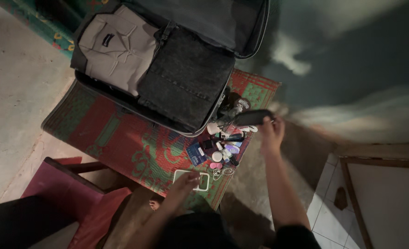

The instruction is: The person organizes items into a drawer by hand, including a white glasses case, a black phone, and several small packaged items.

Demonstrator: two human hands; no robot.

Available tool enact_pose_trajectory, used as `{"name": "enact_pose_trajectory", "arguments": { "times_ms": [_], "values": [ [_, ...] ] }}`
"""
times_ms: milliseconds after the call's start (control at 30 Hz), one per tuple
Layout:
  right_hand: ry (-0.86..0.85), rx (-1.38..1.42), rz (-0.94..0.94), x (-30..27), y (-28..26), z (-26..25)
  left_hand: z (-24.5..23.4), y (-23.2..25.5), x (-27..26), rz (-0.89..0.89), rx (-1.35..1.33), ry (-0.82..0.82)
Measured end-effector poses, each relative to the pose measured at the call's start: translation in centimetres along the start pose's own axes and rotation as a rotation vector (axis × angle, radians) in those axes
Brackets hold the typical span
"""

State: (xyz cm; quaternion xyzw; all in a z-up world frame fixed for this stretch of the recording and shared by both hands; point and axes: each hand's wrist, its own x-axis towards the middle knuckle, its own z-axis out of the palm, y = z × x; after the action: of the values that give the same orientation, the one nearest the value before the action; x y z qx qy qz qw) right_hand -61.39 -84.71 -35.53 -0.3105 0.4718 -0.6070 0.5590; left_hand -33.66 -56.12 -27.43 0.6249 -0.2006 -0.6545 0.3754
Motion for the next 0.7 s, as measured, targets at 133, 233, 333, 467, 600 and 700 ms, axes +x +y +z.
{"name": "enact_pose_trajectory", "arguments": {
  "times_ms": [133,233,333,467,600,700],
  "values": [
    [-0.361,-0.164,0.183,-9.2,-3.5,4.0,1.1,3.4,-2.3,0.119,0.091,0.112],
    [-0.516,-0.149,0.299,-15.3,-5.4,8.1,1.7,5.9,-3.9,0.19,0.077,0.08],
    [-0.656,-0.304,0.247,-20.2,-7.5,11.6,2.4,6.9,-6.2,0.241,0.013,0.012],
    [-0.747,-0.4,0.151,-25.6,-9.6,14.9,2.3,6.7,-9.1,0.412,0.129,0.216],
    [-1.02,-0.385,-0.161,-28.6,-12.5,16.4,0.6,6.7,-11.8,0.522,-0.123,0.155],
    [-1.186,-0.473,-0.318,-30.4,-14.5,16.6,-0.2,6.7,-12.7,0.364,-0.392,0.268]
  ]
}}
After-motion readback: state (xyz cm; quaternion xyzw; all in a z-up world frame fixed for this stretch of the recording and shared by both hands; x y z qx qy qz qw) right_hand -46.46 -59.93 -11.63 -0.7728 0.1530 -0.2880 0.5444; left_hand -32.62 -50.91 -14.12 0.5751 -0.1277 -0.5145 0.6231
